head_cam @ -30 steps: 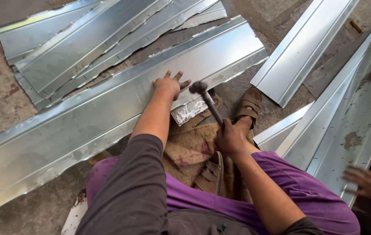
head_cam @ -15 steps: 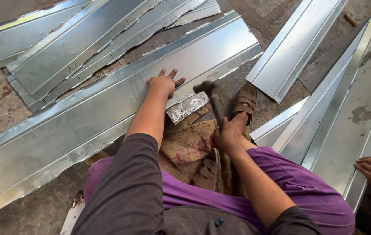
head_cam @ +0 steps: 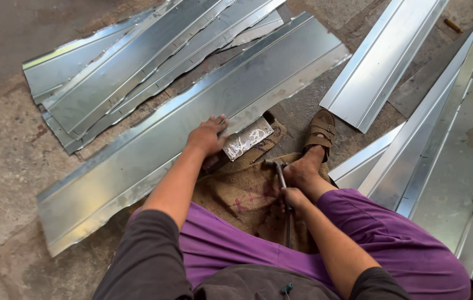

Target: The person sits on the floor and uses a hammer to repeatedly strike a long metal sheet placed on a small metal block. They adjust the sheet's position multiple times to work on different sections along its length. Another person is visible in the background working on a separate metal piece.

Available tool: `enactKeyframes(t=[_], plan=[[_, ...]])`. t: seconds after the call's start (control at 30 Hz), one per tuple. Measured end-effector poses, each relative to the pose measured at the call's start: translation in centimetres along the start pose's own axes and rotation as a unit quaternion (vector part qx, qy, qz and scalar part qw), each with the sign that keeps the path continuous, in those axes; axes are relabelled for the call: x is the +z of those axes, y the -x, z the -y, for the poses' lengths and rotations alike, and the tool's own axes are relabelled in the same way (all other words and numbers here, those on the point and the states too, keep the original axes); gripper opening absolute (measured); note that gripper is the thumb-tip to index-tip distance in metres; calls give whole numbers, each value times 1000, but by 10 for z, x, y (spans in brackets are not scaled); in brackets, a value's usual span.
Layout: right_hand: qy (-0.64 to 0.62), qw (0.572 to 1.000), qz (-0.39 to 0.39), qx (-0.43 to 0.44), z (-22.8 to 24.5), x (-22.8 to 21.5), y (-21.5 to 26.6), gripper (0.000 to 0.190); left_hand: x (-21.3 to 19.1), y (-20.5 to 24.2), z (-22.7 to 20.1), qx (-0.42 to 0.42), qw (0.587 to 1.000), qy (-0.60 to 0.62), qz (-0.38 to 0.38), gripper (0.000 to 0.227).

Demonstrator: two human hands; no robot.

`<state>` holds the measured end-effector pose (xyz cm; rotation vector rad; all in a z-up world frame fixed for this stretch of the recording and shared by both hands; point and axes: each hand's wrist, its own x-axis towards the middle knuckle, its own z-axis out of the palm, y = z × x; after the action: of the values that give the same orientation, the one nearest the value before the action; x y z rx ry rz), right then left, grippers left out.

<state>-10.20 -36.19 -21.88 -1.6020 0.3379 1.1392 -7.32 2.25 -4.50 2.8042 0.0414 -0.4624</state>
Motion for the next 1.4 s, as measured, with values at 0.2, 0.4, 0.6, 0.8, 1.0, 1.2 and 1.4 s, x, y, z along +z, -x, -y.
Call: enactKeyframes(t=[0.2,0.4,0.6,0.8,1.0,1.2,1.4], plan=[[362,926,-107,-12,18,5,15,50,35,56,28,-44,997,48,28,91],[510,846,-154,0,28,16,48,61,69,108,48,-74,992,71,-73,87],[498,852,-161,-37,34,-2,55,62,71,119,48,-147,985,-62,-58,79],[497,851,-148,-80,21,-5,46,47,62,112,36,-215,971,-104,-12,84],[519,836,-146,-102,18,-3,39,45,82,99,49,-222,968,-117,-11,82],[501,848,-137,-108,16,-15,37,47,88,103,90,-169,969,-66,-169,59],[504,845,-121,-129,12,-17,31,45,-16,97,139,-239,951,25,-197,32]])
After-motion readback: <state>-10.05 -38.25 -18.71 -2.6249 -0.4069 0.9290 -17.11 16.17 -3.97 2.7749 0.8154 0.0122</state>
